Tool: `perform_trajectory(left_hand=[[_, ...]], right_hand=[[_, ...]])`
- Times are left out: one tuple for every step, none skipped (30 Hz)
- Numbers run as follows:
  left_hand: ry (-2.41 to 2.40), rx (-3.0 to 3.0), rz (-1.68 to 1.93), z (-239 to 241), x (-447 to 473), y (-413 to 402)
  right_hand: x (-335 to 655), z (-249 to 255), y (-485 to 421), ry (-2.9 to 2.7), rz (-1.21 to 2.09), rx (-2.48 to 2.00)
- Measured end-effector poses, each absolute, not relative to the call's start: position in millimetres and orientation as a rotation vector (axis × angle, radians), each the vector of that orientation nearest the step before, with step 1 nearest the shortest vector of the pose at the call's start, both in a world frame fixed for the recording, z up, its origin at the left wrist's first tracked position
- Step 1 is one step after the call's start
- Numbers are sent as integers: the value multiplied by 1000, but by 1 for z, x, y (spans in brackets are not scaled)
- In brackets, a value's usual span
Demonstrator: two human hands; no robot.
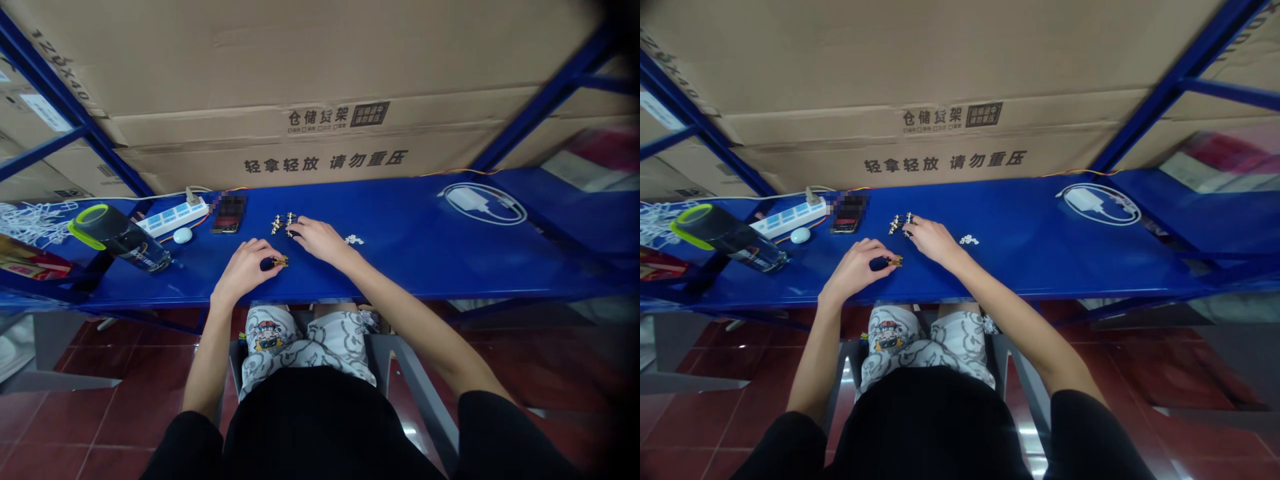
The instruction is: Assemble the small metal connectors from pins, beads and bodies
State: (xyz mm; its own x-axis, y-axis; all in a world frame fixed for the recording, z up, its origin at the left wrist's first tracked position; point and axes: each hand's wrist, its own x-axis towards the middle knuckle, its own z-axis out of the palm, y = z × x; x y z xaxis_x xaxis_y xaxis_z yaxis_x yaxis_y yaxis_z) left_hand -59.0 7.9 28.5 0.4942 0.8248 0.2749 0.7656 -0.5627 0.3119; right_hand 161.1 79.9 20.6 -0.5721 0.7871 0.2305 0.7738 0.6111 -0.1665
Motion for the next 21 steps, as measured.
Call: perform_trajectory(left_hand=[[1386,2588,601,29,-60,8],[1384,2591,606,29,-60,8],[1382,2592,613,30,-61,8],[1377,2590,622,30,-62,7],[1369,2586,631,31,-62,7],[1360,2580,641,31,-62,6],[1351,2573,653,31,-62,6],[1344,2568,668,32,-62,5],[1341,2564,689,32,-61,5],[1340,2560,713,32,-59,4],[1339,2557,736,32,-57,4],[1340,2554,755,31,-54,3],[1339,2553,768,31,-51,3],[1340,2554,773,30,-47,2],[1346,2557,773,29,-42,1],[1355,2564,765,28,-37,0],[1363,2574,749,27,-32,-2],[1367,2587,726,26,-27,-3],[1358,2605,693,25,-22,-5],[1347,2623,656,23,-17,-6],[1333,2641,623,22,-13,-8]], right_hand=[[160,21,81,-2560,71,-1272],[160,21,81,-2561,75,-1271],[160,21,81,-2562,82,-1268],[161,21,80,-2563,92,-1264],[162,21,79,-2564,104,-1260],[163,21,77,-2563,116,-1255],[164,20,76,-2561,129,-1251],[166,20,74,-2555,143,-1246],[169,18,72,-2546,158,-1240],[171,17,70,-2532,173,-1229],[175,16,67,-2516,188,-1214],[178,14,63,-2497,201,-1196],[181,12,58,-2477,212,-1175],[185,11,53,-2456,225,-1159],[188,10,47,-2434,244,-1149],[192,9,40,-2414,271,-1142],[195,9,33,-2395,305,-1136],[197,8,26,-2372,337,-1131],[200,8,19,-2355,374,-1120],[202,7,13,-2333,409,-1111],[204,6,8,-2308,438,-1104]])
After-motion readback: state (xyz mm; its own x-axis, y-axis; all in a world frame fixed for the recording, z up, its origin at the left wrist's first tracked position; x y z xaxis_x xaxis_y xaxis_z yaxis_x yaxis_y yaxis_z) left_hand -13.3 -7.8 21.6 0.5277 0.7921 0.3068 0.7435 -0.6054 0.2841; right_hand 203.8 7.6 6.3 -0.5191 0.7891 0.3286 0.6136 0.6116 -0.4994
